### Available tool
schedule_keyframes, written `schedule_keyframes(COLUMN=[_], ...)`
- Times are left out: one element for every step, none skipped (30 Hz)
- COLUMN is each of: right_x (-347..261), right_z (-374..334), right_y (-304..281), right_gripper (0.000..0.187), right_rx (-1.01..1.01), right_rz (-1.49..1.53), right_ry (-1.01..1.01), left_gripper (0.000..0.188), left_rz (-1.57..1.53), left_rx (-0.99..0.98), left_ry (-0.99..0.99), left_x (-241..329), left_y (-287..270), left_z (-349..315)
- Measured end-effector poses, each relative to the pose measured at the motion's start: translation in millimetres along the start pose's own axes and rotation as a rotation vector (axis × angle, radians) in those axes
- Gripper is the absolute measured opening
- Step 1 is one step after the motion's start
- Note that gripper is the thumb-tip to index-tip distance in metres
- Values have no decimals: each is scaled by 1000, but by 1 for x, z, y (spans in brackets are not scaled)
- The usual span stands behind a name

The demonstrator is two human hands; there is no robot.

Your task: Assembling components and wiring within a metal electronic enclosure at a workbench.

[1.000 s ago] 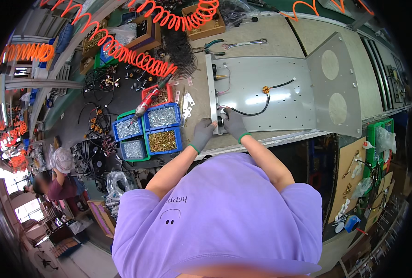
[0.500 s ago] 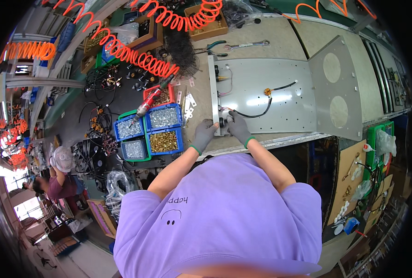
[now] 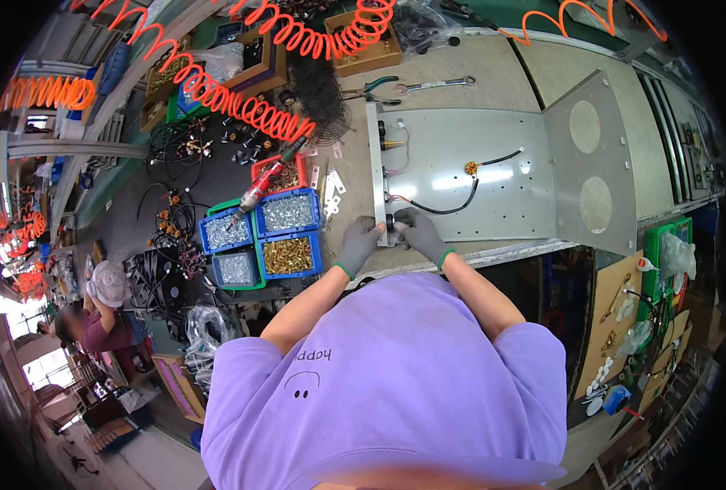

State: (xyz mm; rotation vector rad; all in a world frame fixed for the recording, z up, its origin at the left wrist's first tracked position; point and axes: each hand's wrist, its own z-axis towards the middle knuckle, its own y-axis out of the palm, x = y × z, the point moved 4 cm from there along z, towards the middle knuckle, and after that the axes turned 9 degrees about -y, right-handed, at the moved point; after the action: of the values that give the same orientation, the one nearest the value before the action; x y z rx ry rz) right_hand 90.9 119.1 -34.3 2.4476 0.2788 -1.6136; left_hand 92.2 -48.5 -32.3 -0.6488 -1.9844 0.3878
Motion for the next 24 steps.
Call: schedule_keyframes(right_x=[2,4,6,9,22,31,32,24,14,12,15,17,23,25,21,19,4,-5,7,-15,-52,-84,-103,-111], right_z=[2,3,4,5,8,12,13,11,8,7,9,10,14,17,20,23,22,22,32,37,37,40,51,75], right_y=[1,2,2,3,4,5,6,6,7,9,6,8,10,12,13,9,8,7,2,-8,-17,-26,-42,-62], right_gripper=[27,27,26,26,26,25,24,24,24,24,22,22,21,21,22,22,22,23,25,25,29,35,37,38], right_rx=[-2,-3,12,27,31,58,82,81,56,30,102,103,98,88,105,103,-46,-183,-268,-271,-413,-548,-491,-421], right_rz=[-10,-12,-71,-130,-132,-198,-263,-267,-195,-122,-354,-357,-350,-344,-437,-440,-246,-48,-92,-98,-177,-255,-223,-299], right_ry=[18,16,-30,-77,-83,-275,-469,-477,-291,-106,-347,-350,-263,-176,-201,-207,-7,190,189,175,205,232,244,106], left_gripper=[28,28,28,28,28,28,28,28,27,27,25,25,25,24,24,24,28,33,37,37,39,41,44,42], left_rz=[-82,-83,-32,19,18,19,20,17,30,44,44,42,-15,-75,-51,-53,-107,-156,-121,-121,18,163,478,472], left_rx=[-4,-2,7,17,19,-8,-32,-26,-20,-14,-22,-20,-29,-35,-34,-28,-34,-47,-145,-134,-226,-319,-135,4], left_ry=[-18,-16,15,47,54,42,28,35,14,-6,-5,-1,-12,-24,-2,1,-47,-87,-193,-183,-224,-262,-78,59], left_x=[0,0,3,5,8,12,15,16,16,16,19,18,16,13,11,9,9,16,20,31,39,49,68,103], left_y=[0,0,-1,-2,-4,-5,-5,-6,-7,-8,-6,-6,-5,-4,-5,-4,-6,-8,-13,-26,-35,-44,-59,-75], left_z=[-1,-1,-2,-2,-3,-5,-6,-7,-9,-9,-9,-9,-8,-6,-4,-6,-8,-8,-7,-3,2,9,21,35])
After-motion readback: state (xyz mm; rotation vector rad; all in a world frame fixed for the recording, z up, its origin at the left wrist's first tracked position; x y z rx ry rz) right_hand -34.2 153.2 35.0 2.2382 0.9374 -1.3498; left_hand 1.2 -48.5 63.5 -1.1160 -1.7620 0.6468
